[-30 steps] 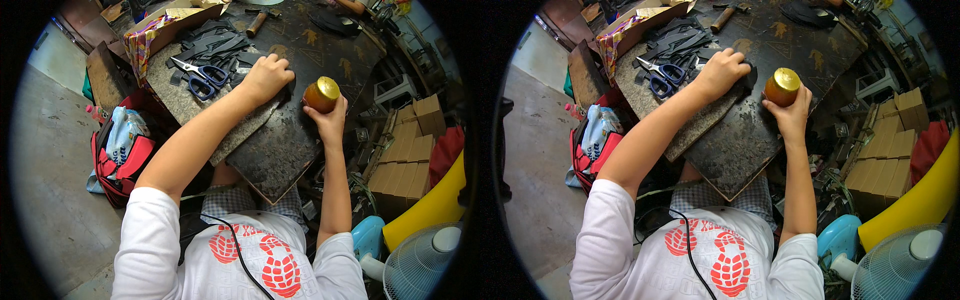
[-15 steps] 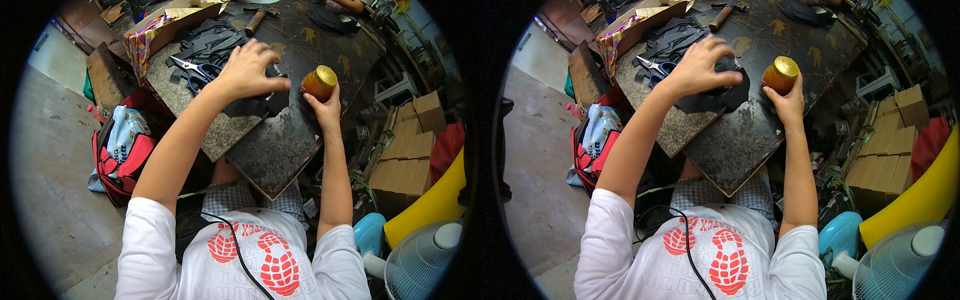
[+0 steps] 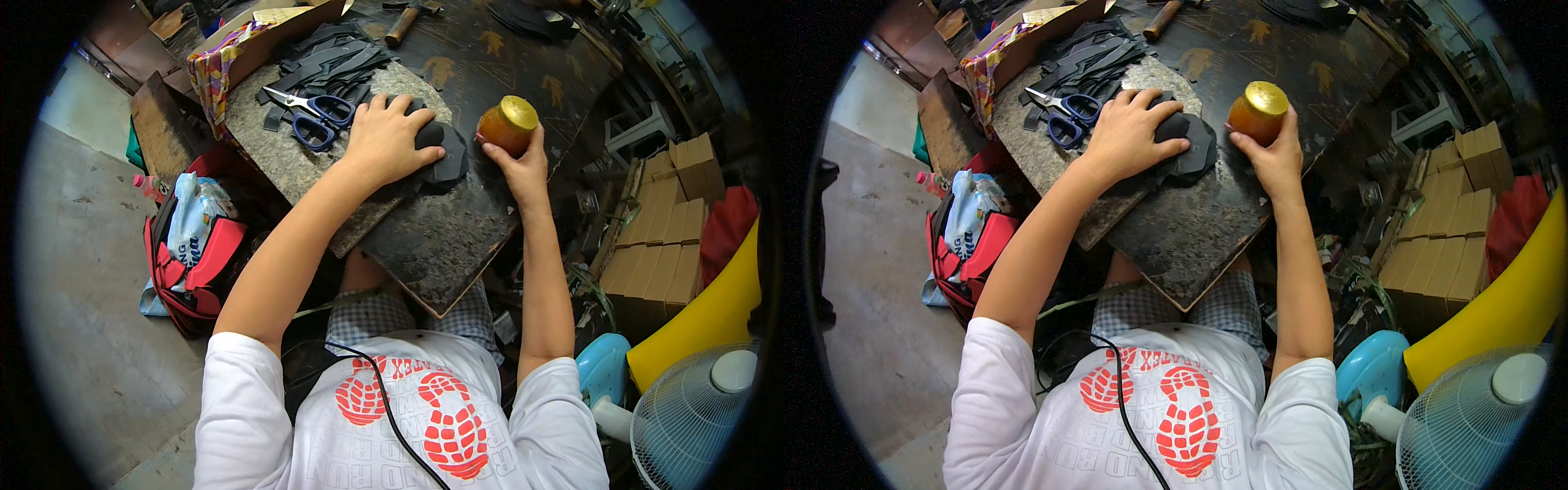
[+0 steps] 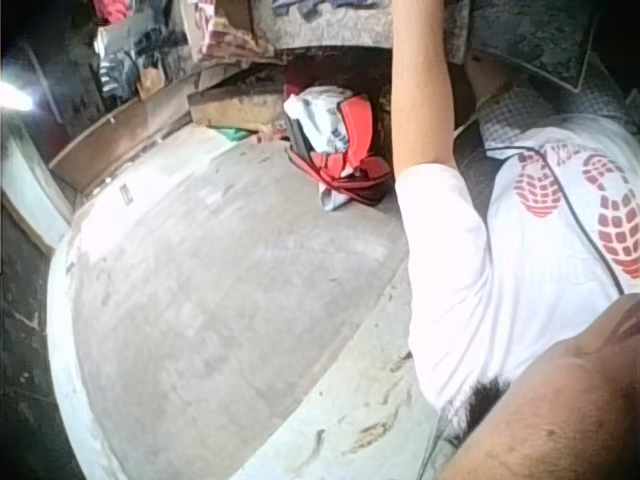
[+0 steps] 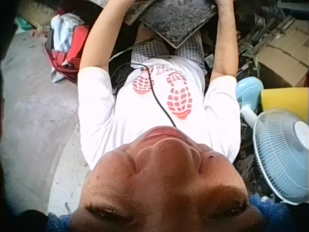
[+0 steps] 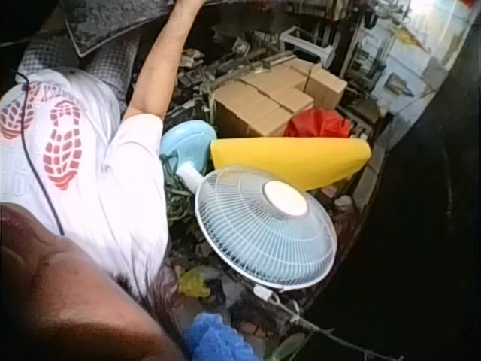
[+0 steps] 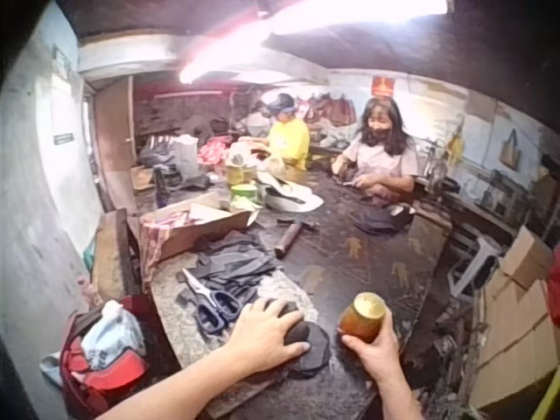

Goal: The person repeatedly picks up small black leather pieces, dips a finger into a jar of yellow adhesive, and applies the glue to the edges of each piece. The person then sets the glued pieces aside on the workbench.

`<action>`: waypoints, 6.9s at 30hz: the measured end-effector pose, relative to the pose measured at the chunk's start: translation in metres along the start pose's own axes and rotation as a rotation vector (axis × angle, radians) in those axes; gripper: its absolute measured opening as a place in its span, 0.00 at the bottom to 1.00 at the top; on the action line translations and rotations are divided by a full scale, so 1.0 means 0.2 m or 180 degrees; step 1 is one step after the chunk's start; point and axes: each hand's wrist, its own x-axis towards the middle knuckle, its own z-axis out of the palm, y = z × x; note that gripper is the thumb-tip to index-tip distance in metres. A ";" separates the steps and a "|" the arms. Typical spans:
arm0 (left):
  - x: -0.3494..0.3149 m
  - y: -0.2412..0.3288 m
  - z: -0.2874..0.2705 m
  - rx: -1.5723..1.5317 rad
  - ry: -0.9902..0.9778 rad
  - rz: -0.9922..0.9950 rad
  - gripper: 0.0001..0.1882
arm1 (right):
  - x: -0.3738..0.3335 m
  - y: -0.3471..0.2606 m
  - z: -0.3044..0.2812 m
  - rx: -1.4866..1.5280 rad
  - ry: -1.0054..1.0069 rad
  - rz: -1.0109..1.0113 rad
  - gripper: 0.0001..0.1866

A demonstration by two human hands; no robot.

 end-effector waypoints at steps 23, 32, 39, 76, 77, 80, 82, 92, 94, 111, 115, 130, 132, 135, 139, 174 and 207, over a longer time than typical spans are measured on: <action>0.48 0.06 -0.20 0.0327 0.0889 0.0646 0.17 | 0.32 -0.25 0.40 0.0981 -0.0740 -0.0587 0.39; 0.64 -0.03 -0.19 0.0206 0.0047 -0.0422 0.26 | 0.33 -0.23 0.47 0.0256 -0.0994 -0.0370 0.49; 0.58 -0.24 -0.17 -0.1548 0.0096 -0.0267 0.29 | 0.38 -0.16 0.38 0.0235 -0.1337 -0.0573 0.46; 0.41 -0.29 -0.03 -0.4533 0.0601 -0.0730 0.21 | 0.26 -0.20 -0.01 -0.0143 -0.0787 -0.0646 0.34; 0.41 -0.29 -0.03 -0.4617 0.0615 -0.0771 0.21 | 0.26 -0.24 0.12 -0.0199 -0.0958 -0.0676 0.38; 0.39 -0.32 -0.05 -0.4375 0.1012 -0.0495 0.20 | 0.28 -0.32 0.41 -0.0324 -0.0722 -0.0691 0.47; 0.36 -0.36 -0.09 -0.4232 0.0980 -0.0518 0.20 | 0.32 -0.34 0.50 -0.0392 -0.0513 -0.0695 0.46; 0.25 -0.42 -0.12 -0.4267 0.1434 -0.0731 0.21 | 0.50 -0.34 0.56 0.0847 -0.1880 -0.0330 0.39; 0.25 -0.45 -0.12 -0.4234 0.1606 -0.0975 0.21 | 0.51 -0.35 0.58 0.1221 -0.2068 -0.0259 0.39; 0.27 -0.49 -0.03 -0.3440 0.1386 -0.0543 0.38 | 0.58 -0.48 0.45 -0.0427 -0.1259 -0.1841 0.25; 0.24 -0.48 -0.04 -0.3509 0.1384 -0.0555 0.35 | 0.58 -0.55 0.48 -0.2196 -0.0478 -0.2834 0.21; 0.00 -0.40 -0.16 -0.1690 0.2381 -0.0628 0.18 | 0.55 -0.60 0.39 -0.2737 -0.0181 -0.2876 0.16; -0.14 -0.32 -0.19 -0.1285 0.2403 -0.0489 0.12 | 0.52 -0.59 0.37 -0.2762 -0.0221 -0.2818 0.15; -0.39 -0.18 -0.22 -0.1053 0.1548 -0.0337 0.10 | 0.50 -0.57 0.37 -0.2713 -0.0256 -0.2819 0.17; -0.59 -0.05 -0.20 -0.0852 0.0761 -0.0058 0.19 | 0.45 -0.58 0.35 -0.2490 -0.0404 -0.2741 0.16; -0.78 0.12 -0.14 -0.6206 0.0098 -0.1959 0.12 | -0.49 -0.63 0.11 0.1145 -0.1822 -0.0635 0.22; -0.76 0.16 -0.12 -0.6243 0.0599 -0.1712 0.17 | -0.70 -0.61 0.12 0.2035 -0.1615 0.0410 0.43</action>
